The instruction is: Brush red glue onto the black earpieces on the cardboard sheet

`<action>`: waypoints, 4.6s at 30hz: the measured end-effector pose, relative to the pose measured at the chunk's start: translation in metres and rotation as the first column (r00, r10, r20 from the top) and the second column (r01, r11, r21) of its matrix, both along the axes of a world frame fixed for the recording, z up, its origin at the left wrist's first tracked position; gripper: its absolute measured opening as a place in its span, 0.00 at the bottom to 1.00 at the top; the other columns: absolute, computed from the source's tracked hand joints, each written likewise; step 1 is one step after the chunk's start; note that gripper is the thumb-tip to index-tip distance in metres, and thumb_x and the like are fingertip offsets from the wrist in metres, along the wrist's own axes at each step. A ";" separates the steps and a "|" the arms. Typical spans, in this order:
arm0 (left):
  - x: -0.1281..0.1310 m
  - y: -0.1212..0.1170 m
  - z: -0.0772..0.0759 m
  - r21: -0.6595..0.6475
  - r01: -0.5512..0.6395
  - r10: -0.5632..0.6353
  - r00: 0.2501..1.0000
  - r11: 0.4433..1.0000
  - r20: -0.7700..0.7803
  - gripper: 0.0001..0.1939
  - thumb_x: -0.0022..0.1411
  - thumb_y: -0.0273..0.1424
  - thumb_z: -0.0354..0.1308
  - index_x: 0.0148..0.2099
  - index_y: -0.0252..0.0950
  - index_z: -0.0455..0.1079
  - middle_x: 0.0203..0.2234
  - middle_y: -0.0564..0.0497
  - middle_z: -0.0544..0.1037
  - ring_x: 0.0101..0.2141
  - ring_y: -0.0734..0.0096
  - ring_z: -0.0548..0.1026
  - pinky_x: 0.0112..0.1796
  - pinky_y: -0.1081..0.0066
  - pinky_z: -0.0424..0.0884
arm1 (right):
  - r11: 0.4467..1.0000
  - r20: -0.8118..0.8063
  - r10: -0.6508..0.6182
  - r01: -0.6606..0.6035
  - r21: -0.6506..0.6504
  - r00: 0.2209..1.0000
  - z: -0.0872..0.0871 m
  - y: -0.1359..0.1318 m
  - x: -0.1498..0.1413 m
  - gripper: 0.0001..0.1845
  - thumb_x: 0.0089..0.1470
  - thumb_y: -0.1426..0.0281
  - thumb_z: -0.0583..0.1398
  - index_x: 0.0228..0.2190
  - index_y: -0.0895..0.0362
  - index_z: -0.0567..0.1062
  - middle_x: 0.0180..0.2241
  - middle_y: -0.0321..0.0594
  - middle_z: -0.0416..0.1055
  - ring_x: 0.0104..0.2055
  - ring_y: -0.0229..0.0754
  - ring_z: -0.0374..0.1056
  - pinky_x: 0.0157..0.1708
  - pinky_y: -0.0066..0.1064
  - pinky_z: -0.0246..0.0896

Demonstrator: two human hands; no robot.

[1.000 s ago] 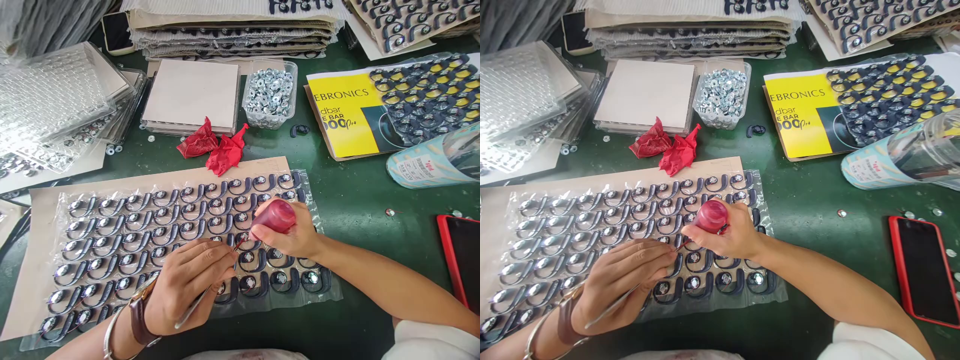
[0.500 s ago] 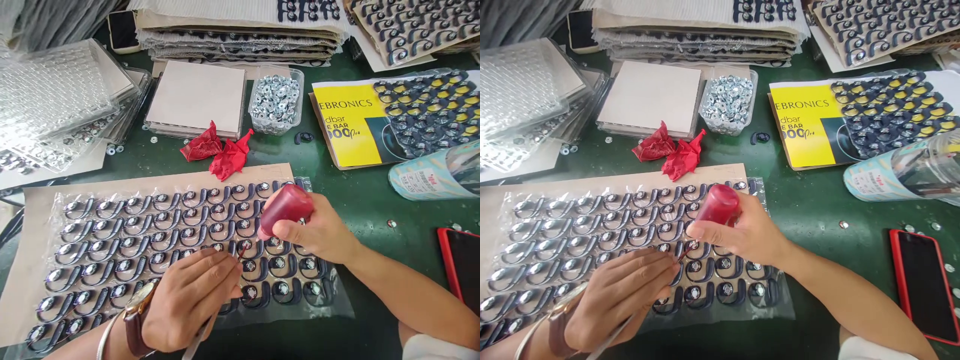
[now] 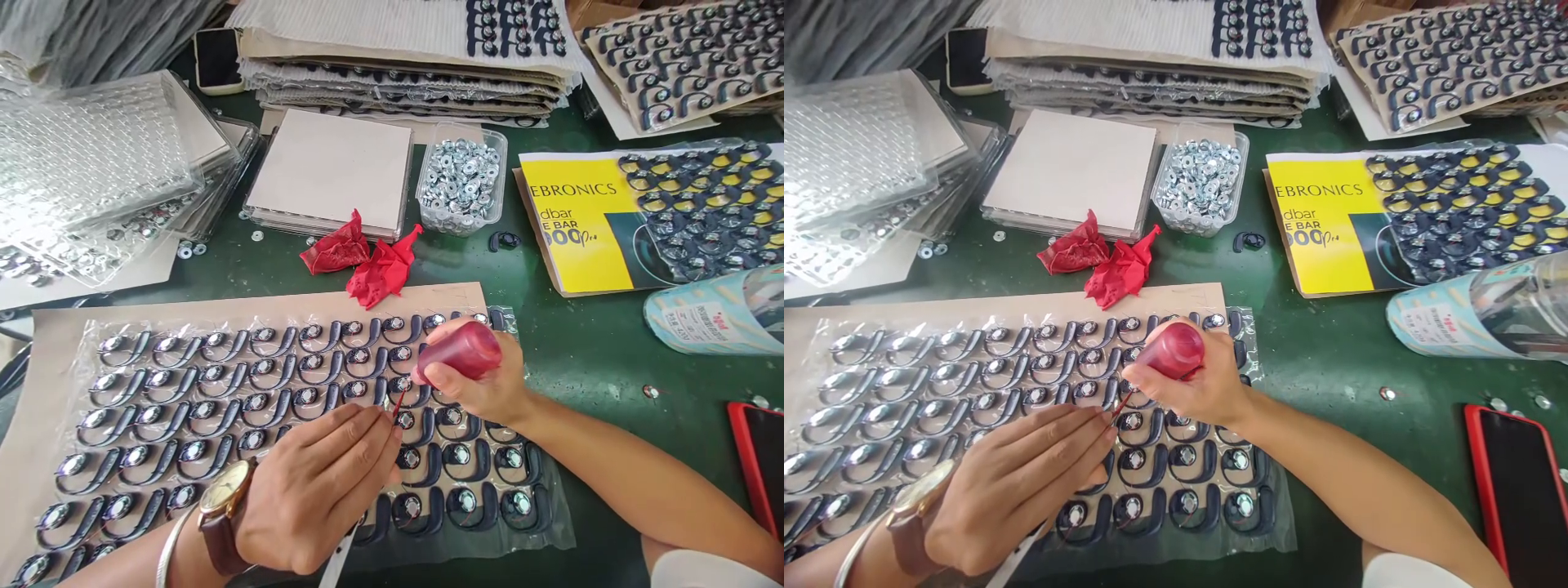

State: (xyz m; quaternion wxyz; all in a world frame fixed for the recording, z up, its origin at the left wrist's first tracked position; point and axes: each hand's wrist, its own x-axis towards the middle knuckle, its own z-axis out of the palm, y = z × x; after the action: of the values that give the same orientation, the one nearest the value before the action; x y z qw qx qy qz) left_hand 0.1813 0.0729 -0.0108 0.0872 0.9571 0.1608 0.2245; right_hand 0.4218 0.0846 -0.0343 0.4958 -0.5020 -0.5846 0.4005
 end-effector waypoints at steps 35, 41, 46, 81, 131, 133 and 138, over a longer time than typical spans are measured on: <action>0.009 0.004 0.008 -0.032 -0.019 0.019 1.000 0.999 0.004 0.11 0.68 0.25 0.54 0.48 0.25 0.75 0.42 0.43 0.81 0.44 0.60 0.79 0.48 0.61 0.77 | 0.997 0.145 -0.019 0.029 -0.067 0.989 0.000 0.002 0.001 0.16 0.54 0.58 0.64 0.25 0.57 0.76 0.21 0.40 0.74 0.24 0.42 0.71 0.30 0.37 0.70; 0.006 0.006 0.005 -0.115 -0.015 0.018 1.000 0.993 0.025 0.12 0.66 0.25 0.57 0.50 0.25 0.73 0.42 0.44 0.80 0.44 0.61 0.79 0.47 0.61 0.78 | 0.998 0.133 -0.056 0.060 -0.030 0.990 0.001 0.002 0.000 0.14 0.54 0.59 0.64 0.27 0.57 0.76 0.19 0.38 0.73 0.22 0.41 0.69 0.28 0.35 0.70; 0.007 0.007 0.005 -0.110 -0.023 0.027 0.999 0.994 0.032 0.12 0.66 0.26 0.58 0.49 0.26 0.73 0.41 0.44 0.81 0.43 0.63 0.80 0.47 0.64 0.78 | 0.998 0.138 -0.069 0.067 0.021 0.988 0.002 0.002 0.000 0.12 0.55 0.61 0.64 0.26 0.56 0.76 0.18 0.37 0.72 0.22 0.39 0.69 0.28 0.33 0.70; 0.012 0.042 0.013 -0.468 -0.096 0.169 0.979 0.878 0.116 0.09 0.68 0.22 0.51 0.42 0.35 0.72 0.34 0.50 0.82 0.38 0.71 0.81 0.39 0.74 0.78 | 0.993 0.138 0.109 -0.115 0.036 0.984 0.022 -0.002 0.007 0.16 0.47 0.58 0.71 0.31 0.56 0.76 0.27 0.37 0.77 0.26 0.39 0.72 0.29 0.30 0.70; 0.017 0.025 0.000 0.179 -0.024 0.025 1.000 0.984 -0.004 0.11 0.68 0.25 0.54 0.47 0.24 0.75 0.41 0.42 0.81 0.44 0.58 0.79 0.46 0.60 0.76 | 0.999 0.165 -0.046 0.046 0.001 0.985 -0.004 0.033 0.000 0.16 0.56 0.56 0.64 0.26 0.55 0.77 0.21 0.36 0.75 0.26 0.41 0.72 0.30 0.32 0.69; 0.018 0.026 0.001 0.165 -0.019 0.020 1.000 0.986 -0.007 0.11 0.68 0.25 0.54 0.47 0.24 0.74 0.41 0.42 0.81 0.44 0.58 0.79 0.46 0.59 0.76 | 0.998 0.188 -0.057 0.056 0.010 0.981 -0.001 0.033 0.000 0.16 0.56 0.57 0.63 0.25 0.56 0.77 0.21 0.36 0.75 0.26 0.41 0.72 0.30 0.32 0.68; 0.017 0.031 0.005 0.070 -0.008 0.008 1.000 0.997 0.007 0.11 0.68 0.25 0.54 0.47 0.25 0.74 0.40 0.43 0.81 0.41 0.59 0.79 0.44 0.60 0.77 | 0.996 0.201 -0.083 0.076 0.043 0.976 0.004 0.033 0.003 0.17 0.59 0.62 0.62 0.20 0.56 0.76 0.20 0.35 0.76 0.24 0.38 0.71 0.32 0.32 0.67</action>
State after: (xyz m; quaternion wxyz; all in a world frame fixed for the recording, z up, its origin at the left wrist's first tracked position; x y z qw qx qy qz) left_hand 0.1980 0.1035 -0.0059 0.0531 0.9582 0.1564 0.2336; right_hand 0.4248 0.1172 -0.0301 0.4582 -0.5545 -0.6182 0.3170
